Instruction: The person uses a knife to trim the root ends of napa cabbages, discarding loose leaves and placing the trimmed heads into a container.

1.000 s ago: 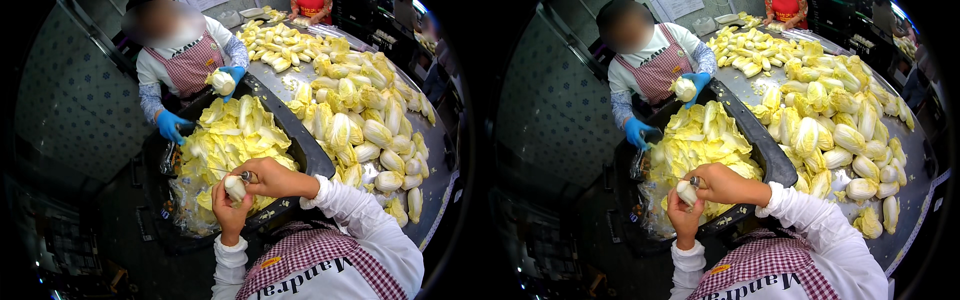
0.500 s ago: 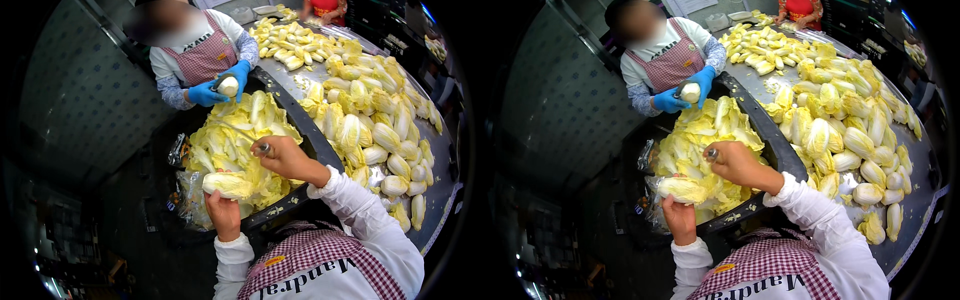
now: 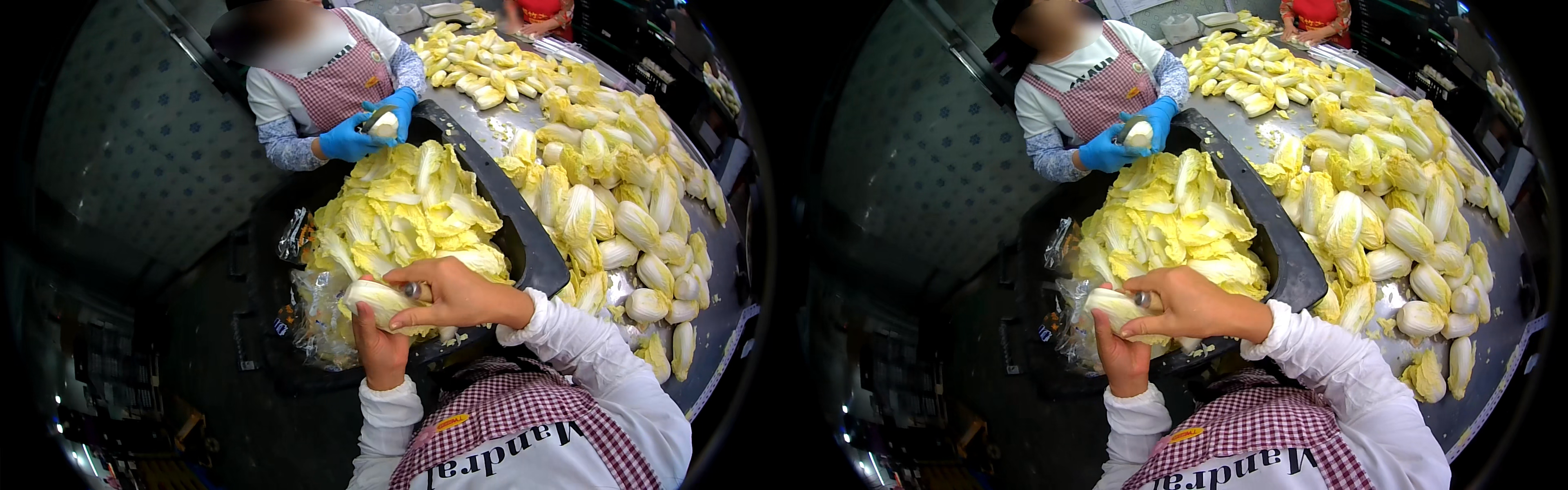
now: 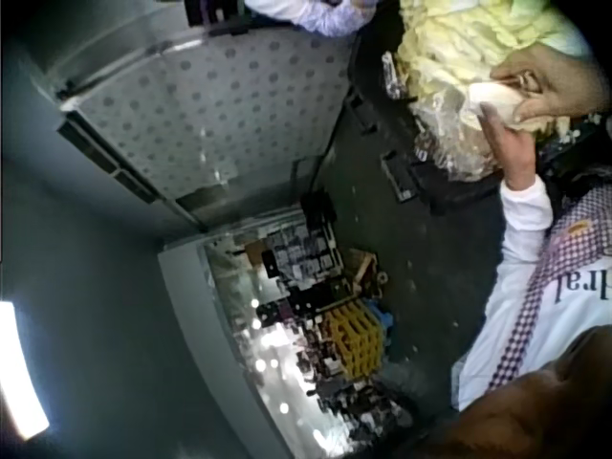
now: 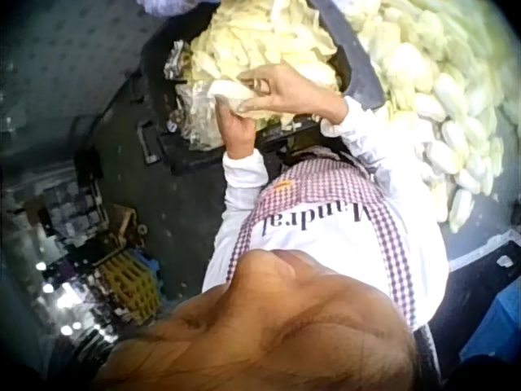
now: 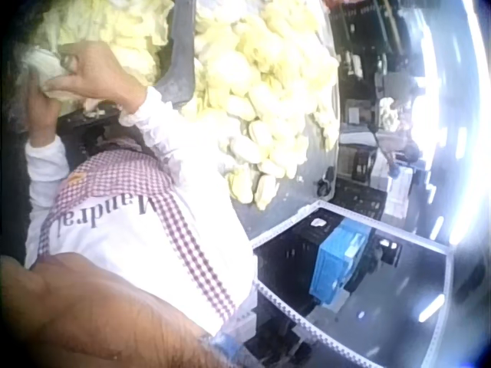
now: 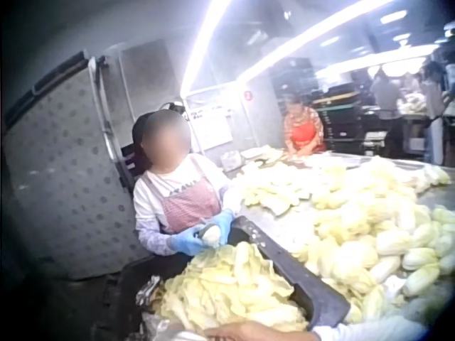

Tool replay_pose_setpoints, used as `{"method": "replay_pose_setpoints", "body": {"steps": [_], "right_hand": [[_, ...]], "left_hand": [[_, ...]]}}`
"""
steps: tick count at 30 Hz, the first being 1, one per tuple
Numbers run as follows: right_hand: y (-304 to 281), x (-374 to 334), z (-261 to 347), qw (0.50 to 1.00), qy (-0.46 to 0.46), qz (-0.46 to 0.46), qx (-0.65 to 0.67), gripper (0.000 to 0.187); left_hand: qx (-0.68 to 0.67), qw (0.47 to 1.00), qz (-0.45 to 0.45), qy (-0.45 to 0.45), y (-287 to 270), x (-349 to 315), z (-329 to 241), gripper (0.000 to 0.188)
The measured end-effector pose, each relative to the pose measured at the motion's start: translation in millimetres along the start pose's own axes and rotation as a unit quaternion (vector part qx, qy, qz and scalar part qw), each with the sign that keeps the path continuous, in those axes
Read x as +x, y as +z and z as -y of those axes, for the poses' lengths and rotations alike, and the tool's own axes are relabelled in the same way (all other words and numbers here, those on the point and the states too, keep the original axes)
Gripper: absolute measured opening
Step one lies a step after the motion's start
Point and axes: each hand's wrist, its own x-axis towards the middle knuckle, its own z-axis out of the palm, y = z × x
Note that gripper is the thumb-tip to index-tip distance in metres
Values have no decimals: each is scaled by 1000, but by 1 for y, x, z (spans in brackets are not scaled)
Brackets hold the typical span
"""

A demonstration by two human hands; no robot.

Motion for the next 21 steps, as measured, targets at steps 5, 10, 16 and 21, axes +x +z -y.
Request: {"method": "replay_pose_setpoints", "body": {"steps": [5,10,16,21], "right_hand": [[-1,-6,-4,999,30,5,12,39],[2,-10,-11,998,5,-64,-15,31],[2,-6,-18,993,72,-96,2,30],[6,-3,-17,993,51,-103,-32,25]], "left_hand": [[55,993,100,24,5,-1,-2,70],[93,991,99,18,4,0,-4,68],[0,996,41,-80,8,-1,1,57],[6,993,32,-113,-5,0,10,59]]}}
